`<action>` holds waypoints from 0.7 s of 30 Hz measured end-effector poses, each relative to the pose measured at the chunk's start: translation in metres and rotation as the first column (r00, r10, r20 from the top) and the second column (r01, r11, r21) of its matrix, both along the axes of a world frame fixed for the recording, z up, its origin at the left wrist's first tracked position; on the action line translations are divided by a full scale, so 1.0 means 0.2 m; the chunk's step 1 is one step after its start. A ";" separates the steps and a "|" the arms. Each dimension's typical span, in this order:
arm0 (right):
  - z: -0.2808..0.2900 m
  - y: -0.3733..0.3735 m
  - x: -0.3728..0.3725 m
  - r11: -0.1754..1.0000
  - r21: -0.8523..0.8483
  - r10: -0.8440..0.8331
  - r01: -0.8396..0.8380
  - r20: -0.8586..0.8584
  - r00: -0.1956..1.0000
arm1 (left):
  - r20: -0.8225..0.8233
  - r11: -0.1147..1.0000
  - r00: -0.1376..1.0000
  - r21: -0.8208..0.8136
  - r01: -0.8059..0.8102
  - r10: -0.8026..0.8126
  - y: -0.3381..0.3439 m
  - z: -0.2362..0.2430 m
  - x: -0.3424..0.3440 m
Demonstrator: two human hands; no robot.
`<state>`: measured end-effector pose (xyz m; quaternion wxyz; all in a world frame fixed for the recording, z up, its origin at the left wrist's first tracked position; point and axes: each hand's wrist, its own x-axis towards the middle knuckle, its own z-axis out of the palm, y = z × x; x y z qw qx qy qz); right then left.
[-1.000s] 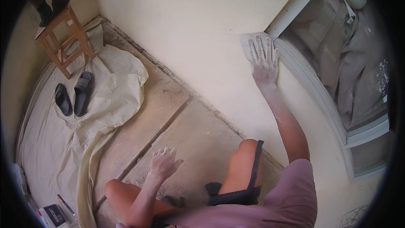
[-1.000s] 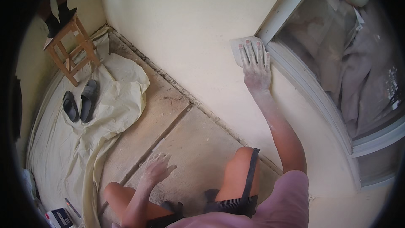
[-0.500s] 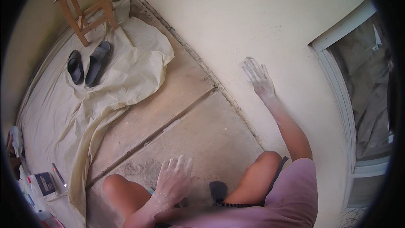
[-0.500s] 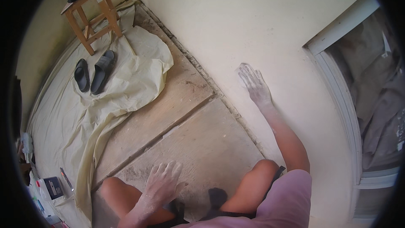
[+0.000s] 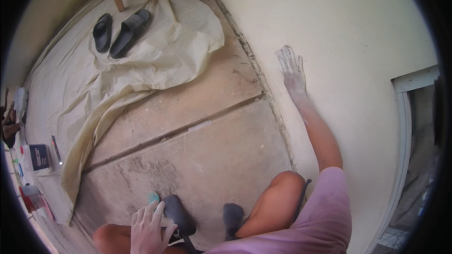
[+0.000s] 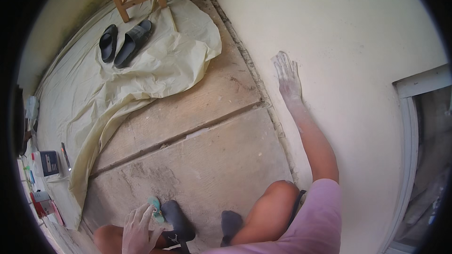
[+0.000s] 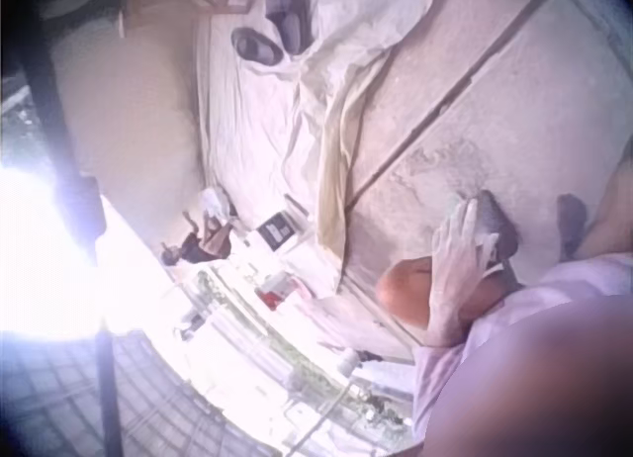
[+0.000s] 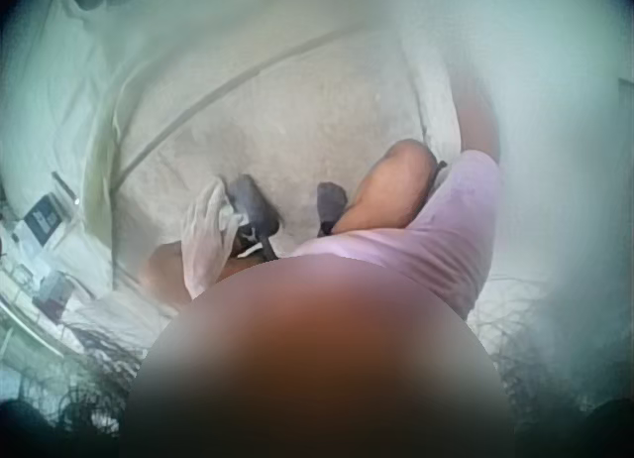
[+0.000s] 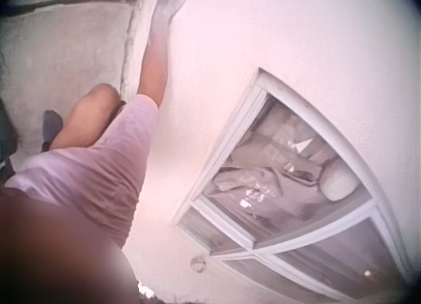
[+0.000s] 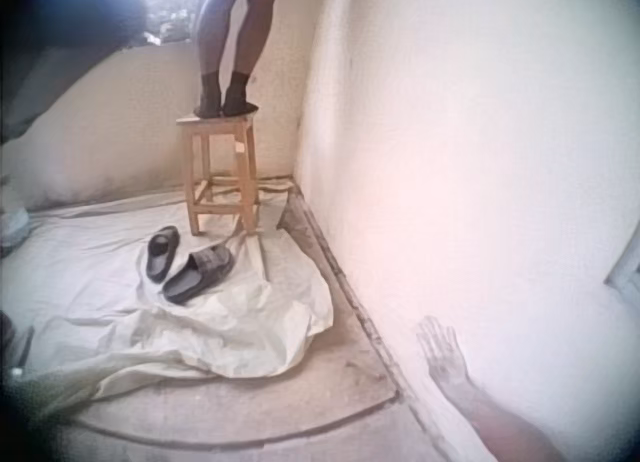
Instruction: The person wipes a light-colored exterior wall with a cloth, focusing on the area around a window frame and the lower wall sections. They repeatedly rub and wipe the surface, occasionally moving to different spots along the wall.
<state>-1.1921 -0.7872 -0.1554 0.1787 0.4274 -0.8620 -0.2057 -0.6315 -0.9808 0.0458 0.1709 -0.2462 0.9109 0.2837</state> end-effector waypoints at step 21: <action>-0.32 -0.26 -0.15 0.567 0.808 0.032 -0.158 0.170 0.985 | 0.203 0.962 0.940 -0.050 -0.270 0.274 0.22 -0.11 0.26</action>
